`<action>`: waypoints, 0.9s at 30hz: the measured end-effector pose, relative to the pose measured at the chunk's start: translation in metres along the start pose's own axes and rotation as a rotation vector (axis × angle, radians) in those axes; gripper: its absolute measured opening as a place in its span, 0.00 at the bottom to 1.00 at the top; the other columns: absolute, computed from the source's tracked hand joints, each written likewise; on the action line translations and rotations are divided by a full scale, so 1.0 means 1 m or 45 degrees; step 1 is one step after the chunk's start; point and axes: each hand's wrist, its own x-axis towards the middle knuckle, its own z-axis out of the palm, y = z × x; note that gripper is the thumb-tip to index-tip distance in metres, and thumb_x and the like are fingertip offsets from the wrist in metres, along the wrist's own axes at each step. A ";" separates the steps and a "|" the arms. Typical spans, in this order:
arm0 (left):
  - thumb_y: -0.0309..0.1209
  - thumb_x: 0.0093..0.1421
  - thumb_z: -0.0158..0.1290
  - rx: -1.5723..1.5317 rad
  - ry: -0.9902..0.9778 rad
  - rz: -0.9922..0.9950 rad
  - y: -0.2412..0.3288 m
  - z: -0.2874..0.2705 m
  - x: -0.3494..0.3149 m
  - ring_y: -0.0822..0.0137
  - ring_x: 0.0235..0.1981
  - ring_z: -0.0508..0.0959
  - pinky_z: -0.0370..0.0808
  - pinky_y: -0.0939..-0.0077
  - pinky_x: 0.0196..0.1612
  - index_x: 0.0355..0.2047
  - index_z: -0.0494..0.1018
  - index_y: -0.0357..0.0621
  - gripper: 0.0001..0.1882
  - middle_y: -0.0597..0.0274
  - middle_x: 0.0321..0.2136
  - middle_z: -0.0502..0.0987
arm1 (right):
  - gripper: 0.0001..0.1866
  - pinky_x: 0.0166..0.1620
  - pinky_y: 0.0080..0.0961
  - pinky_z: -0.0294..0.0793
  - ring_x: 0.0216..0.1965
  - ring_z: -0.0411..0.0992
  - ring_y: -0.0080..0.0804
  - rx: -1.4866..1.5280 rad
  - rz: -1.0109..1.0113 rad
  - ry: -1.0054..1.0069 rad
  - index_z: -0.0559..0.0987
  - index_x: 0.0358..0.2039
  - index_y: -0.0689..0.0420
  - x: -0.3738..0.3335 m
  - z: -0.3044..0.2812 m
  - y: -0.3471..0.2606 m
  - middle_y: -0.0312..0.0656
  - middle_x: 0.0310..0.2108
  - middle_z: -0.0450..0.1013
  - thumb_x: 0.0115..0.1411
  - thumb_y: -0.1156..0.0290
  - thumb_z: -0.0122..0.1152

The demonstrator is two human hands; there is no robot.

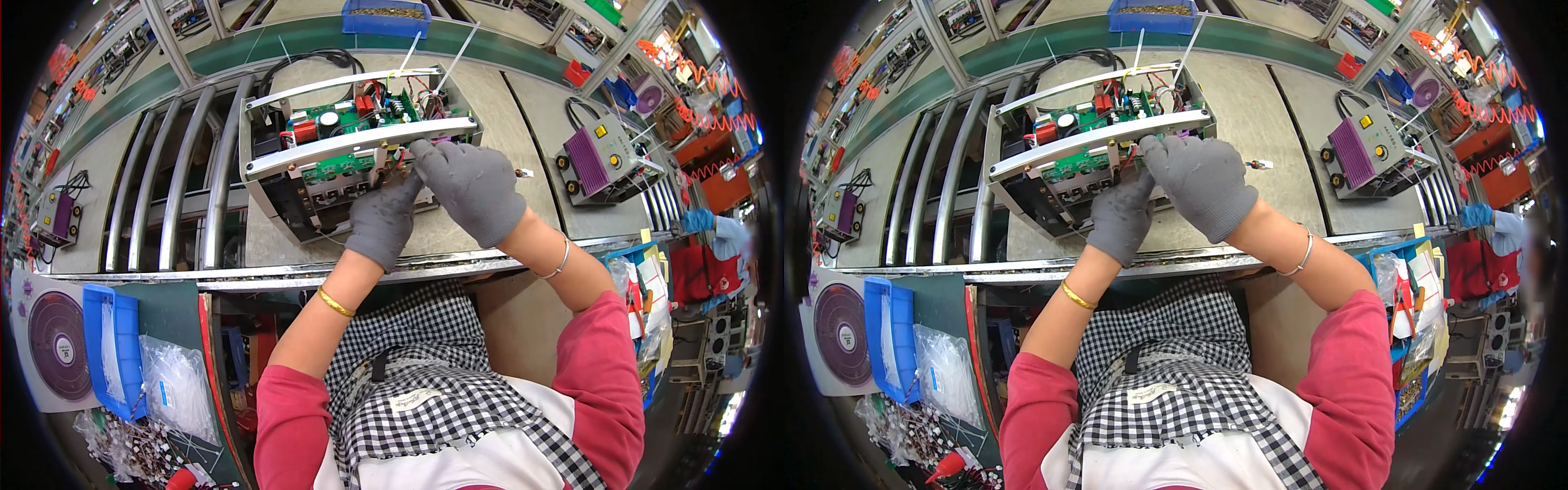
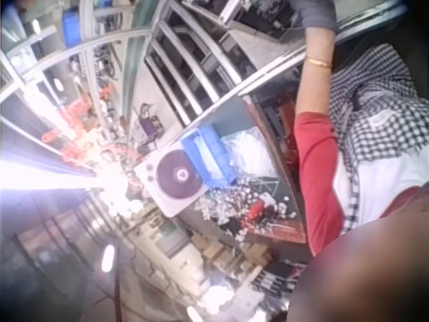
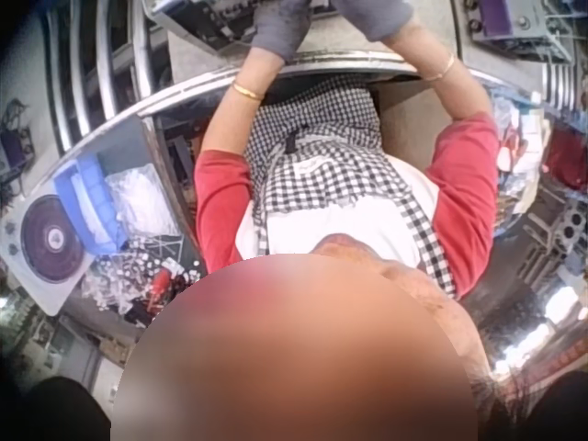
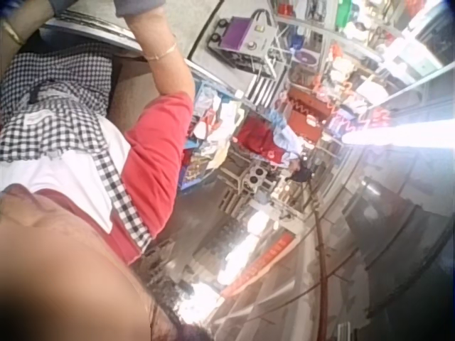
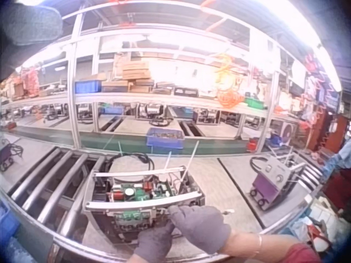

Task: Assembling and wiring an electronic power inverter unit on a production line.

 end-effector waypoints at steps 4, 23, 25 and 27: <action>0.24 0.56 0.58 0.030 0.016 0.002 0.001 0.000 0.000 0.49 0.31 0.85 0.82 0.55 0.33 0.62 0.65 0.59 0.33 0.54 0.35 0.83 | 0.20 0.26 0.29 0.76 0.30 0.78 0.29 -0.074 -0.011 -0.095 0.78 0.52 0.56 -0.002 0.000 -0.004 0.33 0.29 0.75 0.58 0.71 0.60; 0.28 0.59 0.57 0.171 -0.096 -0.113 -0.023 -0.004 -0.006 0.53 0.28 0.85 0.81 0.58 0.30 0.67 0.62 0.66 0.36 0.55 0.33 0.82 | 0.23 0.28 0.32 0.76 0.31 0.79 0.33 -0.100 -0.114 -0.233 0.76 0.58 0.56 0.015 0.006 -0.011 0.37 0.30 0.77 0.61 0.70 0.60; 0.29 0.61 0.57 0.155 -0.082 -0.084 -0.027 -0.007 -0.007 0.54 0.28 0.85 0.82 0.59 0.30 0.70 0.59 0.72 0.38 0.56 0.36 0.83 | 0.17 0.28 0.36 0.77 0.29 0.79 0.40 0.253 0.131 -0.184 0.77 0.54 0.53 0.006 0.009 -0.017 0.40 0.29 0.79 0.66 0.67 0.58; 0.30 0.60 0.58 0.152 -0.032 -0.053 -0.030 -0.012 -0.010 0.55 0.31 0.85 0.82 0.59 0.33 0.71 0.59 0.71 0.40 0.56 0.37 0.83 | 0.13 0.29 0.38 0.77 0.29 0.79 0.45 0.537 0.320 -0.105 0.78 0.52 0.51 -0.008 0.012 -0.021 0.43 0.28 0.79 0.68 0.65 0.58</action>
